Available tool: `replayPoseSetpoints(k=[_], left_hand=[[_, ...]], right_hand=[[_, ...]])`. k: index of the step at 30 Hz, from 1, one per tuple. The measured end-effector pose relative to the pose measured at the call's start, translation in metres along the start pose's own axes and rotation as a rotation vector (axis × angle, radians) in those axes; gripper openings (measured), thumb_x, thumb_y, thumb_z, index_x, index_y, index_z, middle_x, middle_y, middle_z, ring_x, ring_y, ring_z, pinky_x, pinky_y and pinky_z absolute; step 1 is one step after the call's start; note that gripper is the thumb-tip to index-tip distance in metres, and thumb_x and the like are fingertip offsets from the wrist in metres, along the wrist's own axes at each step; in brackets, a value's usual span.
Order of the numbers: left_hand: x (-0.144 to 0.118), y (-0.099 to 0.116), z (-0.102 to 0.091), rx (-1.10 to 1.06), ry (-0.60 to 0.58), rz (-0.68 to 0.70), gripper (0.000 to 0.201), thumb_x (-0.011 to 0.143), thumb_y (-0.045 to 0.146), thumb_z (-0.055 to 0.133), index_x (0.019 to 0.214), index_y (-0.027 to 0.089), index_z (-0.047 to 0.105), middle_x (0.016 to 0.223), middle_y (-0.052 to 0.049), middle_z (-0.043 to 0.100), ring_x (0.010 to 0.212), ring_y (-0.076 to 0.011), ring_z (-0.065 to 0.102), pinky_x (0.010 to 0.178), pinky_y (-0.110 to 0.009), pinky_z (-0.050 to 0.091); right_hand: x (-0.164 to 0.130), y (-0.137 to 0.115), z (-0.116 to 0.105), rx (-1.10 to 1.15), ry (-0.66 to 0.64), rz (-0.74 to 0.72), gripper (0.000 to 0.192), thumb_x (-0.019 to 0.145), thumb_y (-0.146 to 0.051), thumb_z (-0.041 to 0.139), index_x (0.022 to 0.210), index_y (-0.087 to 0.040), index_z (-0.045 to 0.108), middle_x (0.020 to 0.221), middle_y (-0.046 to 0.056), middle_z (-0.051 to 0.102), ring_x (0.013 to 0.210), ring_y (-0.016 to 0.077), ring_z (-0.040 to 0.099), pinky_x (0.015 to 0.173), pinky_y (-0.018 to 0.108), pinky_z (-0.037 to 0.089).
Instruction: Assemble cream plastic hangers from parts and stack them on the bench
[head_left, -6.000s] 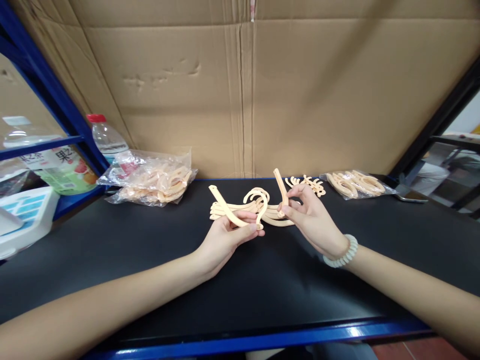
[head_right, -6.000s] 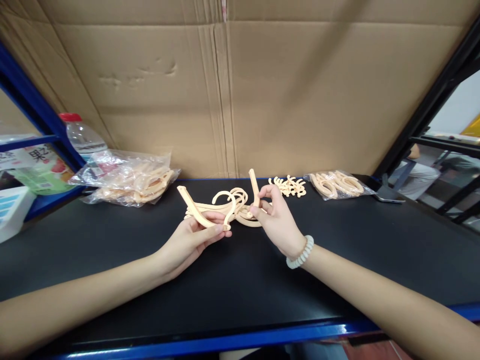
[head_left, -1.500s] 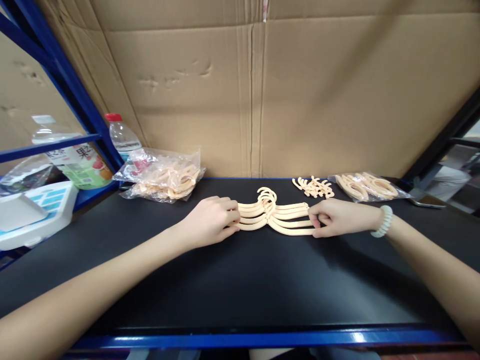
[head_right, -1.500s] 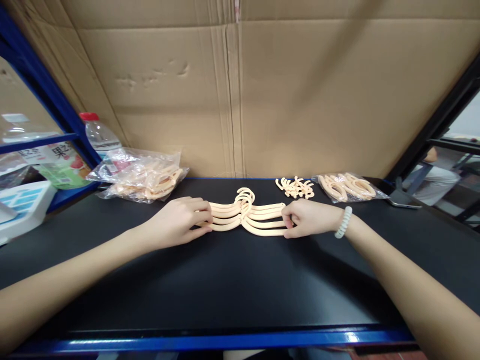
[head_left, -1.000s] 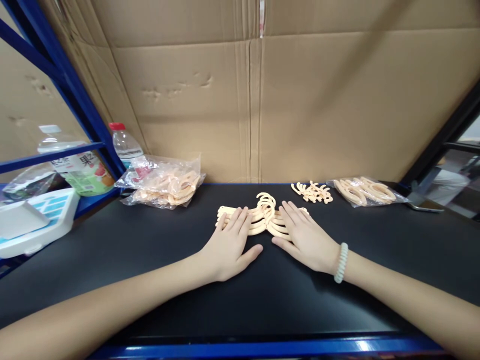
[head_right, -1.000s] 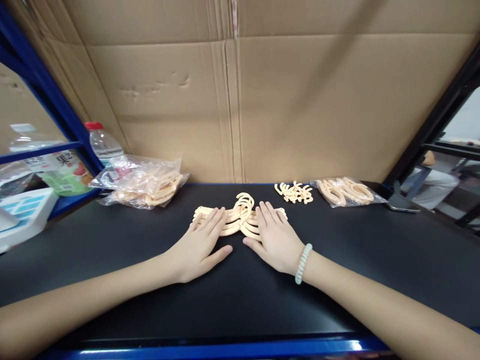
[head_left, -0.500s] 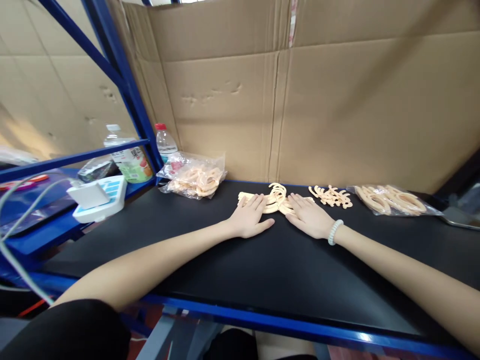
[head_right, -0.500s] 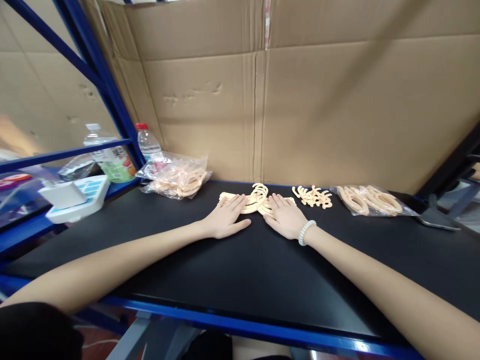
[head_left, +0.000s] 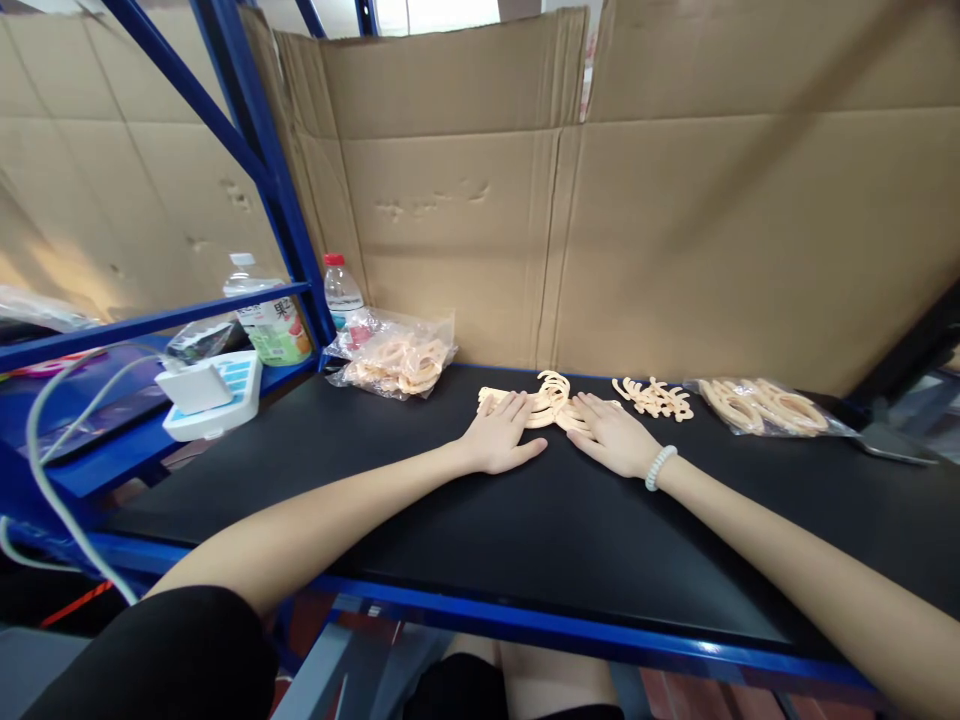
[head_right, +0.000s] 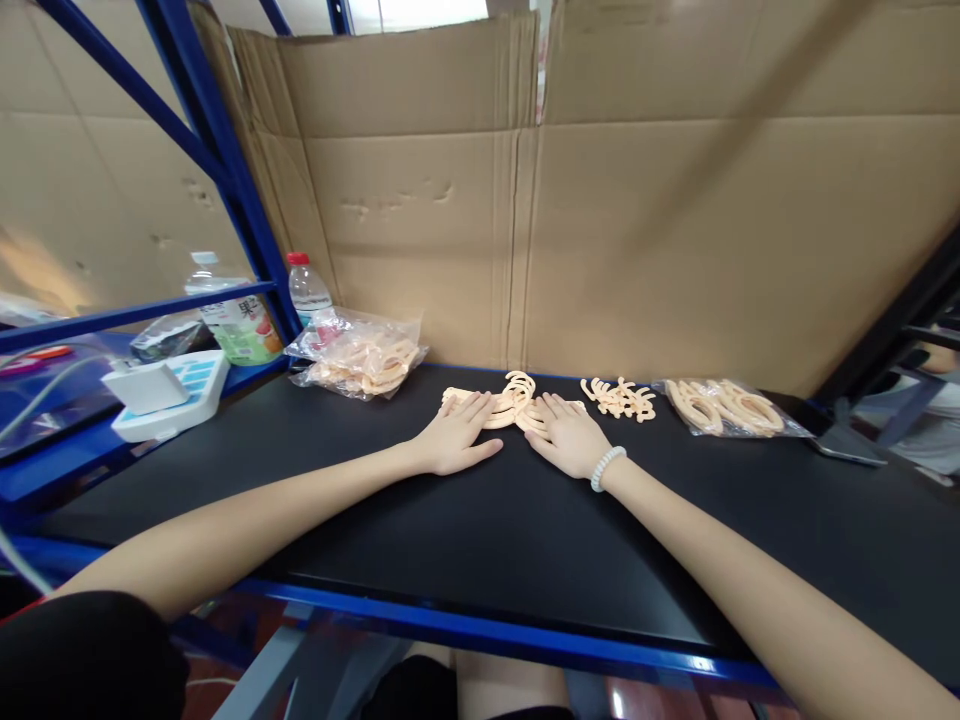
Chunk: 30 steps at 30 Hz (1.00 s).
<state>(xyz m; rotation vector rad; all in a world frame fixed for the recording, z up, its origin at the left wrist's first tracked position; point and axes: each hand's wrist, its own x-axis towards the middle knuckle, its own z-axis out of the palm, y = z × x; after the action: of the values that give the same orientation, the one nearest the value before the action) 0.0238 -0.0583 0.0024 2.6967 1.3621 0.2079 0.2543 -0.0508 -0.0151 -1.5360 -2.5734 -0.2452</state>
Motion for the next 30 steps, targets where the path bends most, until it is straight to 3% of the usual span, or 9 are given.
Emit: replayPoseSetpoints(k=[6, 13, 19, 30], left_hand=[[0.001, -0.001, 0.003, 0.023, -0.003, -0.018, 0.082, 0.09, 0.063, 0.023, 0.148, 0.006, 0.015, 0.155, -0.016, 0.013, 0.144, -0.0284, 0.007, 0.114, -0.053, 0.004], [0.001, -0.004, 0.002, 0.046, 0.005, -0.013, 0.08, 0.091, 0.063, 0.023, 0.148, 0.007, 0.017, 0.155, -0.015, 0.015, 0.144, -0.0278, 0.009, 0.114, -0.054, 0.004], [-0.001, -0.01, -0.001, 0.062, 0.022, -0.004, 0.075, 0.092, 0.059, 0.027, 0.147, 0.009, 0.021, 0.154, -0.016, 0.019, 0.143, -0.0287, 0.013, 0.113, -0.056, 0.004], [0.0, -0.014, 0.001, 0.081, 0.058, 0.0, 0.074, 0.092, 0.06, 0.027, 0.147, 0.012, 0.024, 0.153, -0.015, 0.021, 0.143, -0.028, 0.015, 0.113, -0.056, 0.008]], right_hand=[[-0.003, 0.003, 0.004, 0.011, 0.023, 0.024, 0.071, 0.093, -0.054, 0.024, 0.142, -0.004, 0.036, 0.147, 0.019, 0.035, 0.138, 0.0318, 0.027, 0.111, 0.051, 0.024], [-0.007, 0.007, 0.004, 0.025, 0.001, 0.006, 0.07, 0.094, -0.051, 0.023, 0.142, -0.002, 0.035, 0.148, 0.02, 0.032, 0.138, 0.031, 0.027, 0.112, 0.047, 0.025], [-0.005, 0.011, 0.007, 0.039, -0.001, -0.042, 0.062, 0.096, -0.042, 0.018, 0.144, -0.006, 0.031, 0.15, 0.016, 0.031, 0.14, 0.0256, 0.023, 0.113, 0.046, 0.024], [-0.005, 0.013, 0.004, 0.087, 0.009, -0.041, 0.062, 0.096, -0.043, 0.022, 0.144, -0.006, 0.032, 0.15, 0.017, 0.03, 0.14, 0.0278, 0.024, 0.113, 0.048, 0.023]])
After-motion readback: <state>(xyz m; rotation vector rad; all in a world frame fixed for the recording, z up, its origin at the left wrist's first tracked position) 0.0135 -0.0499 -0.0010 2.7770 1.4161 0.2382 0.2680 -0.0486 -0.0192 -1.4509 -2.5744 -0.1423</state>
